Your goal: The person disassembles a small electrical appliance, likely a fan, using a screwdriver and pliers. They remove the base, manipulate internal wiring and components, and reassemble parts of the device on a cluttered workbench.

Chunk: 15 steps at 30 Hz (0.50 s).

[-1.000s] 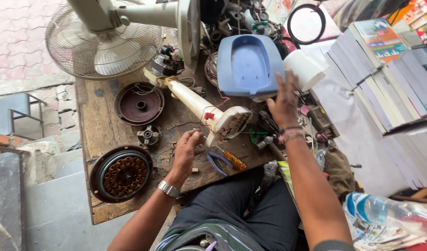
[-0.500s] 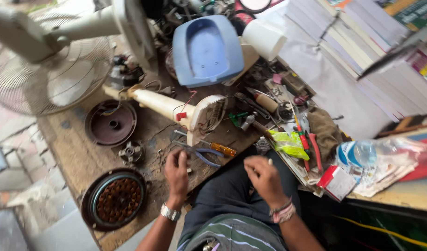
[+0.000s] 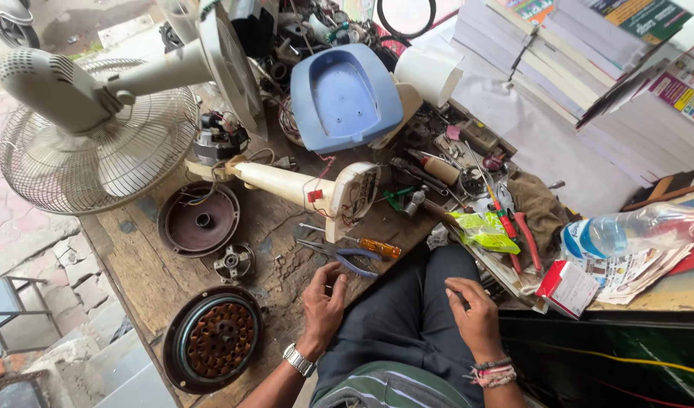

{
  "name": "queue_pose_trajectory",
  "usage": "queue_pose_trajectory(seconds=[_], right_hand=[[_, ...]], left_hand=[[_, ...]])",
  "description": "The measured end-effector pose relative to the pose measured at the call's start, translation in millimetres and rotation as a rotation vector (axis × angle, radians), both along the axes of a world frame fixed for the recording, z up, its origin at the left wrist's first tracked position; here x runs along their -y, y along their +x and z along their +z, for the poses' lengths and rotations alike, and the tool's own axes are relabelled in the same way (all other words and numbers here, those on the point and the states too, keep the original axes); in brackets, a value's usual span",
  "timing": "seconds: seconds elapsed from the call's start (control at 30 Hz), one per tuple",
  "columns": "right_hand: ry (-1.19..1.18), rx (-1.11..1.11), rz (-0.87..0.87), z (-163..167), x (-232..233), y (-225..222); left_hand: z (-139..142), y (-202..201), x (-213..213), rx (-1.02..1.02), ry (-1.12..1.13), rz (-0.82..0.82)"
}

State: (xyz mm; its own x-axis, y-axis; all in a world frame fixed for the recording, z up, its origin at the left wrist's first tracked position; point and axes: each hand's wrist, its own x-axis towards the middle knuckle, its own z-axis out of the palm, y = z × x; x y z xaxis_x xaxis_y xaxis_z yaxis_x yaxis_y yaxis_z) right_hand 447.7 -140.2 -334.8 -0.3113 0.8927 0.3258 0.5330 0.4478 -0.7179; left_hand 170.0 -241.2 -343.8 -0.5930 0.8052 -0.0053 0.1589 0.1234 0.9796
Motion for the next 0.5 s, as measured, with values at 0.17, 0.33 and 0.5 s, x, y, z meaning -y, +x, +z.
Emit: queue_pose_trajectory(seconds=[0.17, 0.33, 0.5], right_hand=[[-0.044, 0.036, 0.146, 43, 1, -25], [0.06, 0.003, 0.417, 95, -37, -74], [0.079, -0.26, 0.449, 111, -106, -158]], left_hand=[[10, -4, 2, 0.028, 0.015, -0.04], [15, -4, -7, 0.014, 0.057, -0.027], [13, -14, -24, -0.042, 0.163, 0.067]])
